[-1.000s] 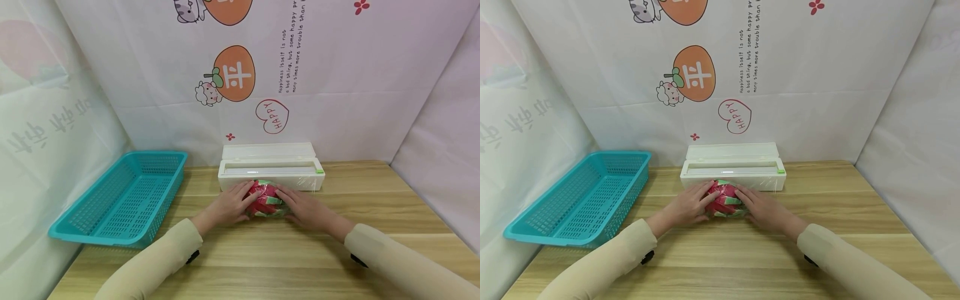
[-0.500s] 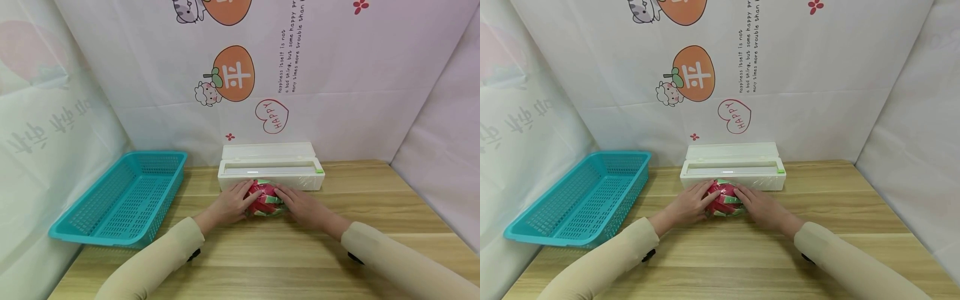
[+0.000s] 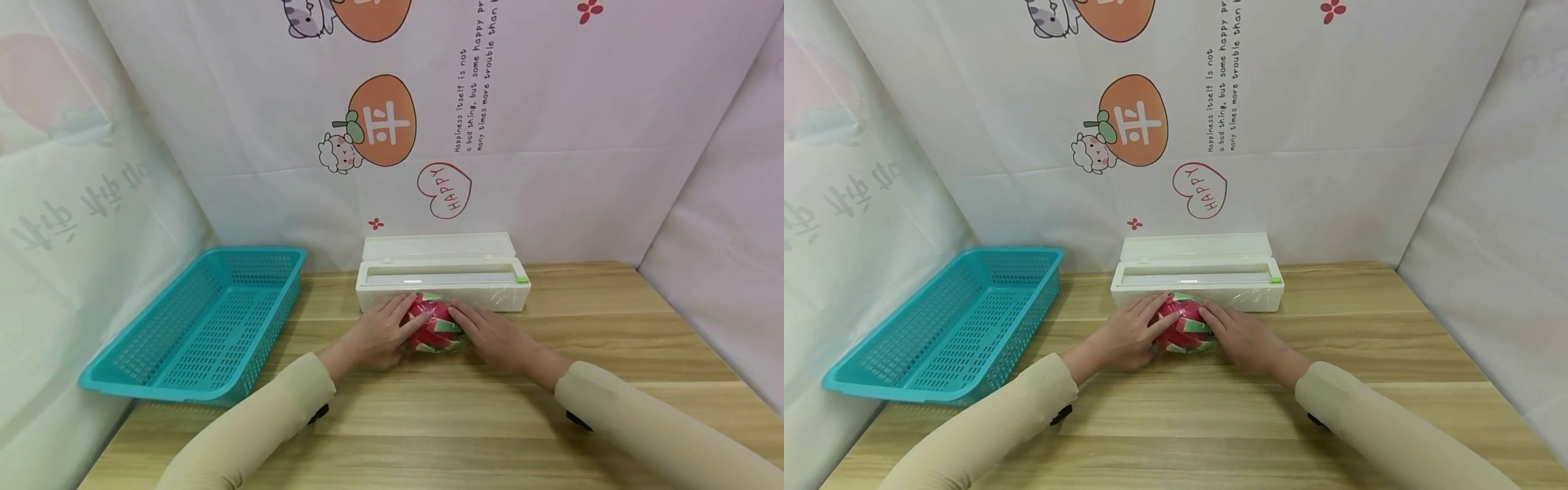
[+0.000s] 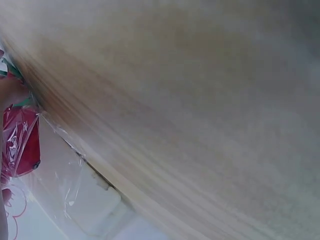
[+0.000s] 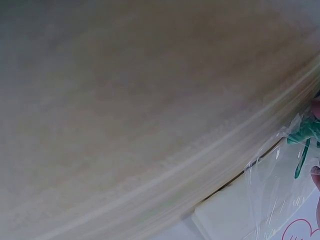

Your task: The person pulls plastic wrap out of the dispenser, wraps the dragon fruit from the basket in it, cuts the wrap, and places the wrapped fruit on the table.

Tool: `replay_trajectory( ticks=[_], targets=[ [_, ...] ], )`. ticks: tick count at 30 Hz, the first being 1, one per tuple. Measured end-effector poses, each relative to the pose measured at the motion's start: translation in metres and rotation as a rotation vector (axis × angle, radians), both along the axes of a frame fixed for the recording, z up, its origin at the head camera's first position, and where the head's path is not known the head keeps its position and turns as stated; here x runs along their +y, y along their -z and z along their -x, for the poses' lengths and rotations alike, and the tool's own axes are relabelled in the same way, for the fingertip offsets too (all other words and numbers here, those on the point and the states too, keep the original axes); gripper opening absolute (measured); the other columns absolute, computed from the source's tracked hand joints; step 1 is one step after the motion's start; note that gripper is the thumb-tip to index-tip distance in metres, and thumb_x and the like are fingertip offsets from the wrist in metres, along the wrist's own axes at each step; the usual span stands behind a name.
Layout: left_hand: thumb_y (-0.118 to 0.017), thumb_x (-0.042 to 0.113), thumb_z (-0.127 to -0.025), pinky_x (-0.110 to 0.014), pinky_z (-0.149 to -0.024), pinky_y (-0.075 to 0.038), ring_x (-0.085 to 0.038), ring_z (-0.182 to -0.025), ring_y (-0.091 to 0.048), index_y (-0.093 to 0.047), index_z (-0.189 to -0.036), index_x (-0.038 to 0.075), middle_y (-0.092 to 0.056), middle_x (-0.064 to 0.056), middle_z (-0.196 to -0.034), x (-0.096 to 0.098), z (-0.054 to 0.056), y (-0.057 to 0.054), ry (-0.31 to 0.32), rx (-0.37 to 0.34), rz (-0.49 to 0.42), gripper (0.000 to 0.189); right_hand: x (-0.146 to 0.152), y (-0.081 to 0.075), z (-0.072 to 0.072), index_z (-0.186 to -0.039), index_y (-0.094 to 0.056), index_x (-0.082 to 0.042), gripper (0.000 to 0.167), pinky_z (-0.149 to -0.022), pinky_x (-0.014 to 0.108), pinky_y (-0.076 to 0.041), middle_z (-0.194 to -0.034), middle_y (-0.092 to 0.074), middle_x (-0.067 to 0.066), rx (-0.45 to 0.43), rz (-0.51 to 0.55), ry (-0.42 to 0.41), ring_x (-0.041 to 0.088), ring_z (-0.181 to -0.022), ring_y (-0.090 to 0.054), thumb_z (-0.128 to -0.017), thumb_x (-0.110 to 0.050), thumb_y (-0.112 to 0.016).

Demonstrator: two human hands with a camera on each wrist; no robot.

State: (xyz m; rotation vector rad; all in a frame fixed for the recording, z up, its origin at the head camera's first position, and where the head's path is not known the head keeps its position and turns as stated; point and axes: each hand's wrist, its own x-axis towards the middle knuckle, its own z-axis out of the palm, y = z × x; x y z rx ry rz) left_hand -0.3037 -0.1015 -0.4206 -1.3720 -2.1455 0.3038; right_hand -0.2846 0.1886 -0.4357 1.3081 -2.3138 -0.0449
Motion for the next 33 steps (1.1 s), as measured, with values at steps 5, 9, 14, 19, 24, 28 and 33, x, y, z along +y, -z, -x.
replay_trajectory(
  ticks=[5, 9, 14, 19, 24, 28, 33],
  targets=[
    [-0.066, 0.042, -0.083, -0.042, -0.109, -0.033, -0.039, -0.129, -0.043, -0.033, -0.148, 0.01, -0.043, -0.027, -0.141, -0.0006, 0.002, 0.0003, -0.008, -0.011, 0.022, 0.079, 0.0002, 0.0014, 0.001, -0.143, -0.032, 0.008, 0.077, -0.097, 0.047, -0.046, -0.144, -0.038, 0.027, -0.018, -0.003, 0.009, 0.038, -0.12, -0.051, -0.085, -0.018, -0.075],
    [-0.065, 0.041, -0.086, -0.042, -0.108, -0.035, -0.038, -0.127, -0.046, -0.035, -0.148, 0.011, -0.044, -0.027, -0.14, -0.0004, 0.0029, 0.0012, -0.011, 0.028, 0.028, 0.075, -0.0001, 0.0018, 0.0019, -0.143, -0.031, 0.009, 0.077, -0.097, 0.047, -0.045, -0.144, -0.039, 0.027, -0.018, -0.001, 0.007, 0.039, -0.12, -0.051, -0.085, -0.017, -0.075],
    [-0.066, 0.041, -0.088, -0.043, -0.106, -0.039, -0.038, -0.123, -0.05, -0.038, -0.146, 0.012, -0.048, -0.027, -0.137, 0.001, 0.0021, 0.0019, -0.012, 0.087, 0.023, 0.07, -0.0019, 0.0003, 0.0014, -0.142, -0.033, 0.009, 0.077, -0.097, 0.047, -0.046, -0.142, -0.04, 0.028, -0.023, 0.002, 0.005, 0.039, -0.12, -0.051, -0.084, -0.018, -0.076],
    [-0.068, 0.04, -0.088, -0.043, -0.104, -0.04, -0.038, -0.122, -0.051, -0.038, -0.146, 0.012, -0.049, -0.027, -0.136, 0.0027, 0.0003, 0.0018, -0.034, 0.123, 0.042, 0.072, -0.0043, -0.0011, 0.0004, -0.141, -0.033, 0.01, 0.079, -0.095, 0.047, -0.047, -0.142, -0.041, 0.028, -0.021, -0.033, 0.039, 0.039, -0.118, -0.053, -0.083, -0.021, -0.078],
    [-0.067, 0.038, -0.088, -0.044, -0.105, -0.04, -0.039, -0.123, -0.05, -0.04, -0.145, 0.012, -0.049, -0.027, -0.136, 0.0033, 0.0, 0.0028, -0.04, 0.105, 0.035, 0.069, -0.0066, 0.0009, 0.0005, -0.14, -0.034, 0.011, 0.076, -0.094, 0.045, -0.048, -0.14, -0.043, 0.029, 0.029, -0.078, 0.065, 0.039, -0.116, -0.054, -0.083, -0.018, -0.076],
    [-0.067, 0.039, -0.088, -0.044, -0.105, -0.039, -0.039, -0.123, -0.049, -0.04, -0.145, 0.011, -0.049, -0.028, -0.136, 0.0039, -0.0002, 0.0021, -0.036, 0.101, 0.038, 0.069, -0.0073, 0.0002, -0.0012, -0.139, -0.035, 0.011, 0.073, -0.094, 0.045, -0.049, -0.139, -0.044, 0.029, 0.058, -0.097, 0.079, 0.039, -0.116, -0.054, -0.084, -0.016, -0.074],
    [-0.067, 0.041, -0.087, -0.044, -0.103, -0.042, -0.038, -0.121, -0.052, -0.04, -0.144, 0.01, -0.051, -0.028, -0.134, 0.0055, -0.0008, 0.0026, -0.032, 0.136, 0.035, 0.07, -0.008, -0.0008, -0.0022, -0.139, -0.036, 0.012, 0.071, -0.094, 0.046, -0.048, -0.138, -0.045, 0.029, 0.064, -0.101, 0.095, 0.039, -0.117, -0.054, -0.085, -0.015, -0.074]
  ],
)
